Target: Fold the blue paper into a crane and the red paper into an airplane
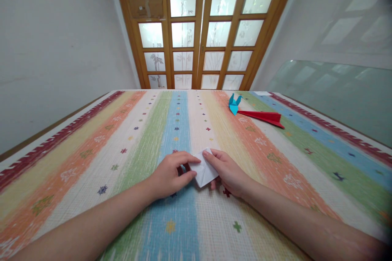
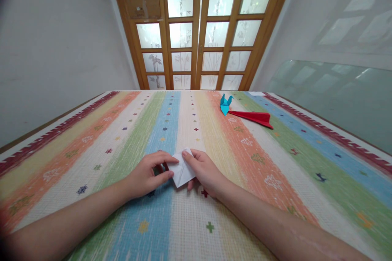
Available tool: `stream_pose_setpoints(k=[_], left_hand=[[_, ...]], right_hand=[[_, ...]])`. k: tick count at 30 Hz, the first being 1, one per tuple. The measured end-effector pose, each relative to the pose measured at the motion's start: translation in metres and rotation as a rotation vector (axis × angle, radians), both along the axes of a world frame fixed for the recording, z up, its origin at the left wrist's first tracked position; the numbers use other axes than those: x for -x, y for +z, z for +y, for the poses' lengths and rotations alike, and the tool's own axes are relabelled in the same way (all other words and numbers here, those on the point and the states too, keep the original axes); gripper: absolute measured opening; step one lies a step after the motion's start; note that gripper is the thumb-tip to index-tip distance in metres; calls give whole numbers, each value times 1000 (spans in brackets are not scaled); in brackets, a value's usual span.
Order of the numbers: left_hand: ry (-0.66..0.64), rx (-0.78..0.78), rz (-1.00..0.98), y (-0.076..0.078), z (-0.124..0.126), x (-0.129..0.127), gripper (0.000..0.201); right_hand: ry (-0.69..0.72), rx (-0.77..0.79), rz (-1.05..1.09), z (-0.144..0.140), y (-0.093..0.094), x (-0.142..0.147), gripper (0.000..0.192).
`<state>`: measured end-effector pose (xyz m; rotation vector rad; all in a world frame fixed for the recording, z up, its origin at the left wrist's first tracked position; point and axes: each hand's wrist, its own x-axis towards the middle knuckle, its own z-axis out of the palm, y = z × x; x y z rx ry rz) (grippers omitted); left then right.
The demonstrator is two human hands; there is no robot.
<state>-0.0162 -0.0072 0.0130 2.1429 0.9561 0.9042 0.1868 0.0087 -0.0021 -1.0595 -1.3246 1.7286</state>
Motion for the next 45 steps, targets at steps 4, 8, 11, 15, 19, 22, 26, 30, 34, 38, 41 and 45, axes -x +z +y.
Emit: stream_pose_setpoints(k=[4,8,11,15,19,22,26,30,34,38,41,45], left_hand=[[-61,-33,13,-2,2,3,35],[-99,-57,18,-3,4,5,39],[-68,-24,9,-2,4,5,29],[10,45,-24,0,3,2,17],[85,43,-75,1,3,-2,20],[174,97,-105,-2,3,-4,16],[258,152,-138,-7,3,-4,24],[268,144,-128,-7,3,-5,20],[286,135,-126,-6,5,-5,18],[278,131,-106,-6,5,-4,16],[239,73,-61,-4,5,-4,17],[176,-4,-28,-2,6,-2,19]], right_hand=[[-18,27,-10,1,0,-1,44],[-19,46,-1,1,2,-1,43],[1,56,19,1,5,-2,42],[59,52,0,1,5,-3,41],[145,32,-96,0,4,-6,44],[157,37,-128,0,4,-5,40],[183,40,-118,0,6,-2,35],[200,76,-87,0,7,-3,41],[242,27,-108,-1,9,-4,45],[292,-89,-223,-4,9,-3,33],[294,-83,-235,-4,7,-3,34],[289,-80,-290,-4,5,-4,36]])
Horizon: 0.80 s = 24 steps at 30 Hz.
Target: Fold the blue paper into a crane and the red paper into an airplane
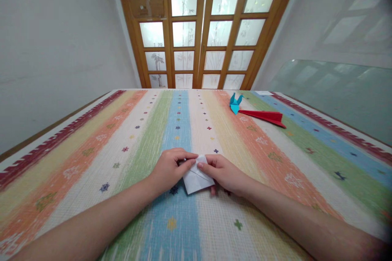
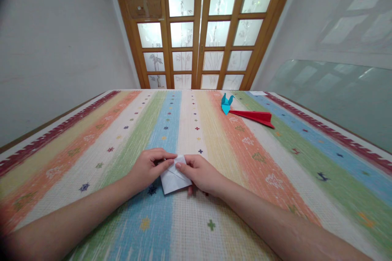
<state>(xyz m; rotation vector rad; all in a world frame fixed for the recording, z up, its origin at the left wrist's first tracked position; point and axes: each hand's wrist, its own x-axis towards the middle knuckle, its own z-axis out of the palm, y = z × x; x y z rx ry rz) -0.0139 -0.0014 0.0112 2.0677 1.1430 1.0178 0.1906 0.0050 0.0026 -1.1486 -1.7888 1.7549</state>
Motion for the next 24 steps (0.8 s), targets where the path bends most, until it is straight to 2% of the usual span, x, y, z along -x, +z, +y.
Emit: stream_pose_setpoints(k=[11,13,15,17,19,20,22,24], left_hand=[[14,2,43,1,-3,-1,19],[25,14,28,-1,-4,-1,26],[53,6,-28,-3,-5,-1,40],[125,-47,-89,-3,-4,0,50],[218,-98,-119,-2,-3,2,46],[242,-94,-118,-2,-2,3,39],[221,-10,-101,0,0,4,28],[117,157,-95,-1,2,4,38]], right_hand=[[-24,-5,62,0,-7,2,38],[-69,-81,86,-2,-7,3,36],[-146,-327,81,-5,-4,1,32],[-200,-721,67,-7,1,-2,23],[-210,-1099,69,-8,6,-8,18],[-212,-1241,66,-8,8,-11,21],[-218,-1430,37,-7,9,-16,29],[-197,-1550,-9,-7,8,-20,30]])
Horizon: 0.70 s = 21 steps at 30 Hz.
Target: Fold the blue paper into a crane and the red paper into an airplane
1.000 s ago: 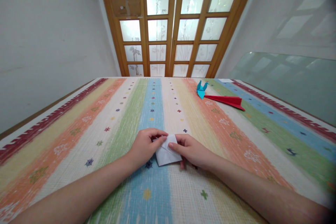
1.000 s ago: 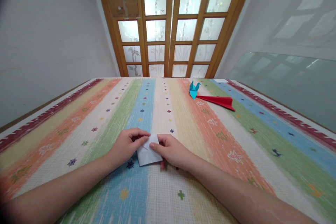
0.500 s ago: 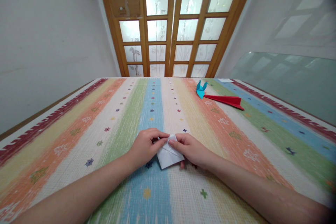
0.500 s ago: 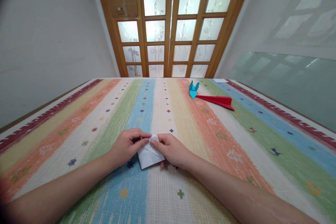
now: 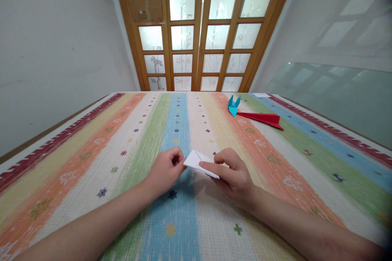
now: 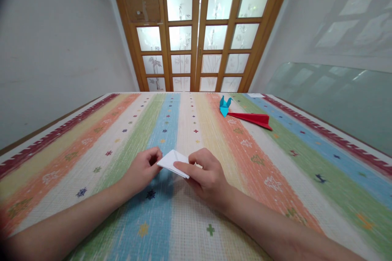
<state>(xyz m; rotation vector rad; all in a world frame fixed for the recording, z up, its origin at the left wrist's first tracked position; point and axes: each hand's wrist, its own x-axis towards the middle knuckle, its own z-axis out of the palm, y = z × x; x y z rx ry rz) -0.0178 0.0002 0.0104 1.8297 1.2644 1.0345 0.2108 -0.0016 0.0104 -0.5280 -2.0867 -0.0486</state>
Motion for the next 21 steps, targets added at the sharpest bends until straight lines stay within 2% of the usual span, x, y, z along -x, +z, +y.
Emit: stream_pose_setpoints(k=[2,4,6,8,12,15,18,21], left_hand=[[-140,227,-86,-2,1,-2,53],[-263,443,-261,-5,1,-5,65],[-325,556,-440,-6,0,-7,70],[-348,548,-508,-5,0,-8,62],[-389,410,-381,0,-2,-8,40],[-400,316,-286,1,-5,-9,39],[-416,290,-254,2,-7,-10,43],[-449,250,-181,4,-10,-9,41]], right_hand=[[4,-87,-54,0,-1,-2,29],[24,-150,-105,0,-2,-1,28],[52,-183,-147,1,-2,1,26],[77,-175,-201,2,-2,3,25],[106,-63,-261,6,-3,5,23],[81,55,-184,8,-4,6,15],[4,194,-76,8,-5,7,3],[-65,300,-39,7,-8,9,8]])
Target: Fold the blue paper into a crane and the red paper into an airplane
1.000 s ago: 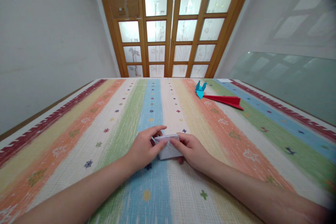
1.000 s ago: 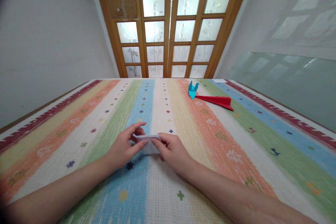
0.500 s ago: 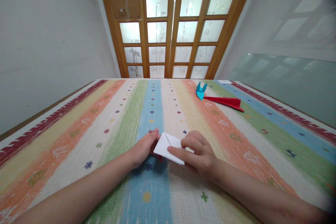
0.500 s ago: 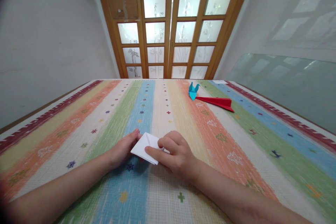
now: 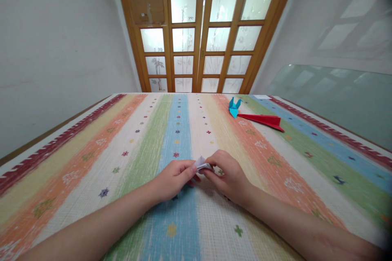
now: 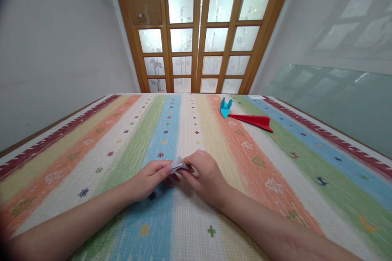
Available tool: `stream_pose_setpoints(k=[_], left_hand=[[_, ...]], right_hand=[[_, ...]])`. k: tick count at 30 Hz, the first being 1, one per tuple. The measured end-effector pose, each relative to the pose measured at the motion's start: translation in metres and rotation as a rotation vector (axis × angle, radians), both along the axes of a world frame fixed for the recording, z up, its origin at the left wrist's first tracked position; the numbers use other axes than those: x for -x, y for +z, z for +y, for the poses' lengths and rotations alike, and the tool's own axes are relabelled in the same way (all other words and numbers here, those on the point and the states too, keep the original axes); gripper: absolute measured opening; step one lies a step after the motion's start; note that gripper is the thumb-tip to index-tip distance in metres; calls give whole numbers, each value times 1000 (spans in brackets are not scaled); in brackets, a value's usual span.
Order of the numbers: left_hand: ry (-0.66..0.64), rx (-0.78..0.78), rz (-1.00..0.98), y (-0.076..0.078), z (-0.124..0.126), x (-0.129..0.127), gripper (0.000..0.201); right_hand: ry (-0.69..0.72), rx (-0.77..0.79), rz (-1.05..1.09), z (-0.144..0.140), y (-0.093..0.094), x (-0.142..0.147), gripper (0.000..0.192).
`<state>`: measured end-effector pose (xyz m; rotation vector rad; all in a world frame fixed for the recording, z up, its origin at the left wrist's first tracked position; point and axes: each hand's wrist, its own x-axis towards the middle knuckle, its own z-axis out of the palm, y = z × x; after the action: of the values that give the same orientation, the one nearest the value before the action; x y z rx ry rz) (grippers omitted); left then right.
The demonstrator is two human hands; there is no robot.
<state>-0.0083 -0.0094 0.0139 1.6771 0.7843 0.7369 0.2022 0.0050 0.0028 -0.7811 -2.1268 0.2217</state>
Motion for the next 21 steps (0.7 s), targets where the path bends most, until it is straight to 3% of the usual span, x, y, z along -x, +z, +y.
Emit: stream_pose_setpoints(k=[3,5,6,9,13,18,21], left_hand=[[22,-93,110,3,-1,0,33],[52,-118,151,3,-1,1,34],[57,-112,155,3,0,1,35],[54,-46,144,1,1,2,39],[-11,70,152,-4,2,4,46],[-82,158,147,-9,6,9,48],[-54,217,86,-10,10,11,45]], right_hand=[[-56,81,48,-2,-2,1,14],[-73,156,81,-4,-2,2,31],[-70,198,86,-4,-1,3,35],[-12,320,65,-4,2,4,20],[31,485,107,-3,6,7,34],[223,958,217,0,4,8,31],[266,1192,298,1,1,7,33]])
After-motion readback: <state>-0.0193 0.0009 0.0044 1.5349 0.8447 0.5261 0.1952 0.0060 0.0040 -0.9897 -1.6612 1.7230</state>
